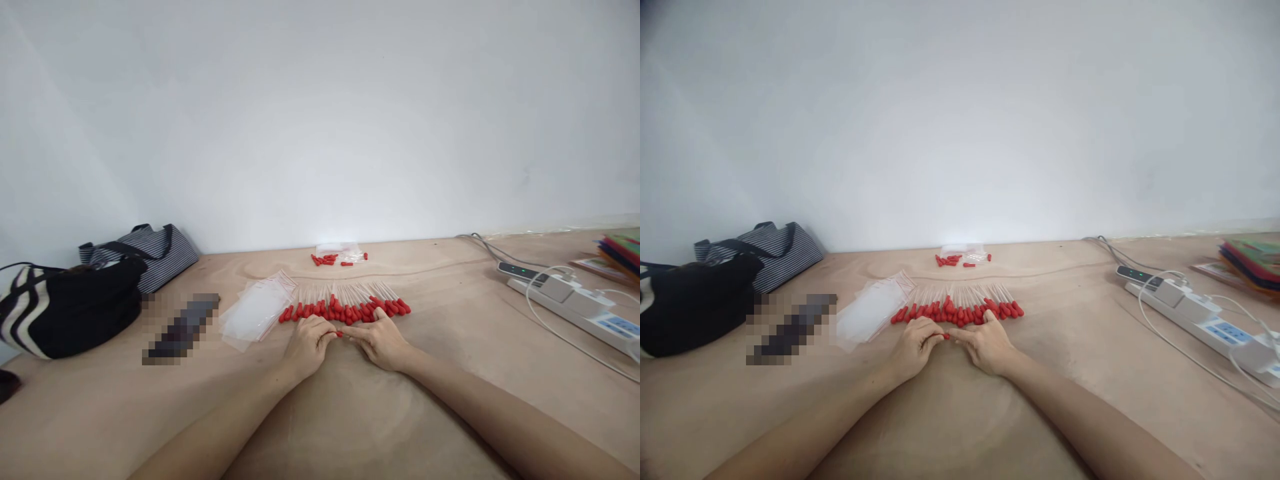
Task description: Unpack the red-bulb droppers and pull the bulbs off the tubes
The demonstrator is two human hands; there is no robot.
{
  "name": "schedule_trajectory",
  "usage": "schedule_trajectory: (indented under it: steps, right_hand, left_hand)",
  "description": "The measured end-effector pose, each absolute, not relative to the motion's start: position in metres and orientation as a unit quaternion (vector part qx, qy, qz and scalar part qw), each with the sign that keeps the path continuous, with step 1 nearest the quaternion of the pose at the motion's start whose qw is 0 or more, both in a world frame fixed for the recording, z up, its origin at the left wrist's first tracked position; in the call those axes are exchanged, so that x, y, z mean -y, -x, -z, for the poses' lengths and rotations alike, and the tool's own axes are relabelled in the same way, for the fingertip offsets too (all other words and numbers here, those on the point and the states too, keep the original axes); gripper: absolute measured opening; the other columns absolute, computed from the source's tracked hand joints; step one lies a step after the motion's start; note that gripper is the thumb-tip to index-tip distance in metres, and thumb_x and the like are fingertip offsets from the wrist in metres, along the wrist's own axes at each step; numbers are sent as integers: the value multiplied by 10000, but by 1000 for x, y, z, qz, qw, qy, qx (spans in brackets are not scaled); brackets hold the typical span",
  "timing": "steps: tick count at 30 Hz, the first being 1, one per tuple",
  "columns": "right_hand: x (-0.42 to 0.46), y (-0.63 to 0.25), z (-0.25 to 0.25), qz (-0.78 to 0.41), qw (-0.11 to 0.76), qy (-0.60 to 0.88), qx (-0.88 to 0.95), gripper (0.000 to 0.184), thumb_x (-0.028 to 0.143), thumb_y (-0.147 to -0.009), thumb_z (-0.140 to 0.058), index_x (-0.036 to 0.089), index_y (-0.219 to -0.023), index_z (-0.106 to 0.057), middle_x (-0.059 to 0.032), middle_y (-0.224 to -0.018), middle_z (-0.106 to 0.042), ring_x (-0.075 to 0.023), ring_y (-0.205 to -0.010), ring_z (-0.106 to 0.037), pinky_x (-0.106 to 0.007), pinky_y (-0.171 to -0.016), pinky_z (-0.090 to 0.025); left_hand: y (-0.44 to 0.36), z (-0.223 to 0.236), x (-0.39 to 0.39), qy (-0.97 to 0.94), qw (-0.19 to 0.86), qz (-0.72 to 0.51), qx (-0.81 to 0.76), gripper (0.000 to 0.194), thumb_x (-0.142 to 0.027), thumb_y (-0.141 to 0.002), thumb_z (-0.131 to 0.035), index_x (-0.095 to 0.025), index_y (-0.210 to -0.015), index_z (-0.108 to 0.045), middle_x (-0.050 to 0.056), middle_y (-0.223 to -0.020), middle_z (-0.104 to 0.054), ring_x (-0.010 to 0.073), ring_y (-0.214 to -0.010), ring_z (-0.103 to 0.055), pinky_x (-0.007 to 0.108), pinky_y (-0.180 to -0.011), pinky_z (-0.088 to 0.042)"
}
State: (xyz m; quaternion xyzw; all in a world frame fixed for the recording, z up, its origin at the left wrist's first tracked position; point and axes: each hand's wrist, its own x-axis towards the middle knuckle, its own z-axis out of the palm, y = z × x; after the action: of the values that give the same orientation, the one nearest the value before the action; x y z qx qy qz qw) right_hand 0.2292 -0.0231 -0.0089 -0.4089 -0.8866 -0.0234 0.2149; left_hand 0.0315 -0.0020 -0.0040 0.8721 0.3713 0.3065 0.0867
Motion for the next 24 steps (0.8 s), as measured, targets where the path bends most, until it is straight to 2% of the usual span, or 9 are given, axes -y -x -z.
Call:
schedule_trajectory:
  steps: [6, 9, 12, 24]
  right_hand:
    - [25, -245, 10, -23, 232, 434, 870, 302, 277, -901, -313, 288, -1073, -561, -17, -846, -671, -109, -671, -549, -286, -670, -241]
    - [22, -247, 10, -66, 233, 427, 872, 294, 330, -893, -332, 294, -1031, -589, -7, -839, -641, -119, -744, -547, -254, -654, -295]
    - [16, -245, 10, -87, 235, 428, 868, 297, 338, -878, -362, 281, -1063, -587, -19, -780, -604, -129, -739, -536, -230, -638, -346]
    - [-16, -240, 14, -74, 251, 444, 857, 298, 309, -865, -395, 247, -1085, -587, -43, -785, -580, -140, -739, -534, -238, -672, -389]
  left_hand:
    - [-23, 0, 0, -858, 150, -333, -360, 175, -235, -850, -402, -177, -763, -544, 31, -801, -578, 145, -790, -521, 272, -732, -415]
    - [-23, -7, 3, -883, 203, -279, -319, 147, -219, -854, -388, -193, -846, -532, 30, -931, -588, 139, -891, -529, 265, -802, -411]
    - [-26, -13, 4, -899, 246, -211, -295, 164, -200, -858, -362, -200, -838, -525, 24, -1024, -577, 137, -942, -531, 256, -824, -409]
    - [-28, -14, -28, -902, 256, -175, -301, 186, -251, -860, -361, -192, -859, -537, 31, -1050, -578, 160, -971, -528, 267, -851, -392]
